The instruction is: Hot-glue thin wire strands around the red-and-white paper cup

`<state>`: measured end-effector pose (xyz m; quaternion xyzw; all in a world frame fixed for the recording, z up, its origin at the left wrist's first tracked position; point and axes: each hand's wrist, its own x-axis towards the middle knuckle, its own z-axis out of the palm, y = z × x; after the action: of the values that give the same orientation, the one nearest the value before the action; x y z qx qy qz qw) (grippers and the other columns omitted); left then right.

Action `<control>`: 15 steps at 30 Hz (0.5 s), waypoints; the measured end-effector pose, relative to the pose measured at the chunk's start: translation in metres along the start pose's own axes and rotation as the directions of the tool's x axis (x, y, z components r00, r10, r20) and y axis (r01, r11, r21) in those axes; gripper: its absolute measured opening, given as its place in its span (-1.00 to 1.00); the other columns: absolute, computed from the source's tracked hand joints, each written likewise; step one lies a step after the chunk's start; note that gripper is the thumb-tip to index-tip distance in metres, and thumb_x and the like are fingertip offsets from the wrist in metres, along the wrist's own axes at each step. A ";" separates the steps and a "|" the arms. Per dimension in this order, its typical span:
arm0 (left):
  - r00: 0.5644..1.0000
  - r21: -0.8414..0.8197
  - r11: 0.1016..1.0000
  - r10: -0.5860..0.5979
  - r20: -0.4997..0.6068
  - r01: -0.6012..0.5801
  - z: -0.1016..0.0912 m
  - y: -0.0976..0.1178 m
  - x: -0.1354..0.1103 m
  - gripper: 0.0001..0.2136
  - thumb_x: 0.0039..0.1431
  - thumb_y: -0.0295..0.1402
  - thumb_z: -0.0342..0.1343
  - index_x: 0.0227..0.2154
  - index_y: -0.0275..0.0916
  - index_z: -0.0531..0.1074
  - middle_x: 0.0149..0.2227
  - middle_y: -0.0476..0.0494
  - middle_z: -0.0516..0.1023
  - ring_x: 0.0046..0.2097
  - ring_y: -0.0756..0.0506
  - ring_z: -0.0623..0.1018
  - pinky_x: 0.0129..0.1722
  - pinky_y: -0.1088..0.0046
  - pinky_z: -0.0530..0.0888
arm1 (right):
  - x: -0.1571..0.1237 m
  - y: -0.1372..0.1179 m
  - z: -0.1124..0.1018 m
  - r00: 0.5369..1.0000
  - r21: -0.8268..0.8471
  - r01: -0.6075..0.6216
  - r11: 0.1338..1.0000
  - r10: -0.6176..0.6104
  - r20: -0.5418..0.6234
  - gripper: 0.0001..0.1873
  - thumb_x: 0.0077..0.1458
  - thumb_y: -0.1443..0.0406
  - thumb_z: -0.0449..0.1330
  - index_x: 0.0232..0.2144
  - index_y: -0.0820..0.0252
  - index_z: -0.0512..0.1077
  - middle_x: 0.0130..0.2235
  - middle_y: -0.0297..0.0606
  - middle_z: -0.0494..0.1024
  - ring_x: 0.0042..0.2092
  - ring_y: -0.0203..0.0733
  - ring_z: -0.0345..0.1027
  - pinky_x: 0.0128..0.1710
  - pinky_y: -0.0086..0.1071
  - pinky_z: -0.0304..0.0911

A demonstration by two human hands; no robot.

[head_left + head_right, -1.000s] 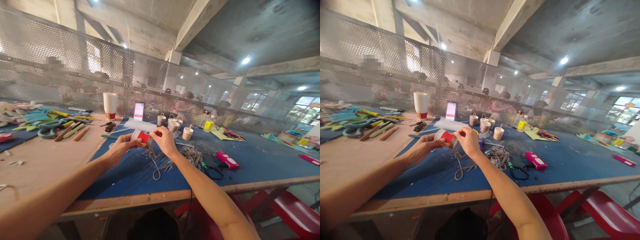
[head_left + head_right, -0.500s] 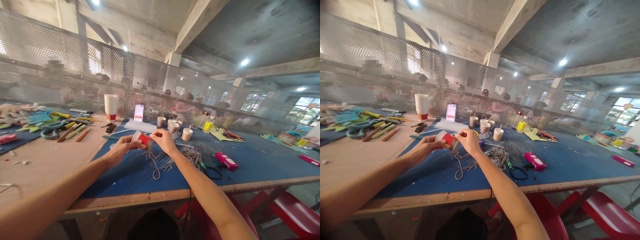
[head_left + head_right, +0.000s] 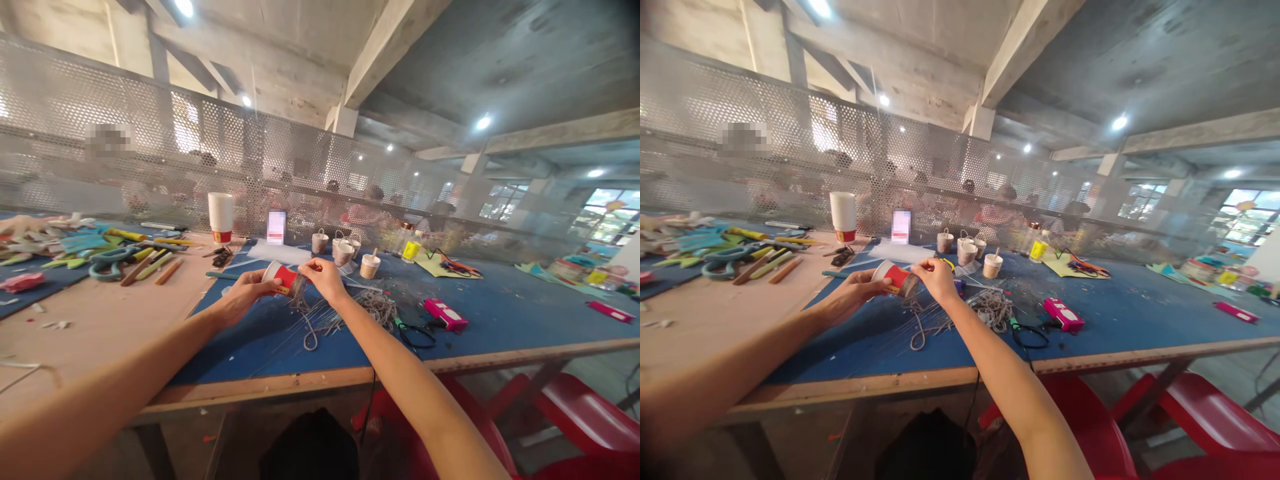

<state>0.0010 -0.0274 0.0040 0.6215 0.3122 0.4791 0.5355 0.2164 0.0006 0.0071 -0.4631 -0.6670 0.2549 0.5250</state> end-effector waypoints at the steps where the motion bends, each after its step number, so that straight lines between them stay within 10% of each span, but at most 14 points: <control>1: 1.000 -0.019 1.000 -0.005 -0.002 0.005 0.000 0.001 0.000 -0.76 0.02 -0.19 0.42 -0.29 -0.21 0.71 -0.26 -0.22 0.74 -0.26 -0.19 0.64 -0.21 0.33 0.50 | 0.000 -0.001 -0.001 1.000 0.061 -0.018 0.998 0.018 -0.008 -0.69 0.11 0.02 0.30 -0.39 0.14 0.58 -0.36 -0.28 0.66 -0.29 -0.15 0.56 -0.29 -0.37 0.46; 7: 1.000 -0.116 0.993 -0.021 -0.011 0.020 -0.001 0.003 0.000 -0.71 -0.01 -0.20 0.46 -0.27 -0.26 0.70 -0.19 -0.28 0.76 -0.17 -0.21 0.68 -0.05 0.27 0.52 | -0.006 -0.011 -0.013 0.996 0.223 -0.037 0.974 0.055 -0.075 -0.32 0.25 -0.24 0.04 -0.42 0.17 0.59 -0.24 -0.10 0.70 -0.19 -0.09 0.61 -0.18 -0.30 0.49; 15: 1.000 -0.142 0.990 0.006 -0.024 -0.009 -0.004 0.002 0.002 -0.71 -0.03 -0.21 0.47 -0.27 -0.27 0.70 -0.18 -0.30 0.76 -0.13 -0.21 0.69 0.03 0.26 0.51 | -0.022 -0.003 -0.003 0.991 0.076 -0.070 0.995 0.061 0.117 -0.48 0.20 -0.18 0.20 -0.18 0.12 0.57 -0.20 -0.24 0.69 -0.17 -0.13 0.62 -0.22 -0.35 0.46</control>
<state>-0.0021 -0.0241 0.0061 0.5774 0.2814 0.5093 0.5728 0.2186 -0.0204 0.0008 -0.4480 -0.6696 0.3247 0.4956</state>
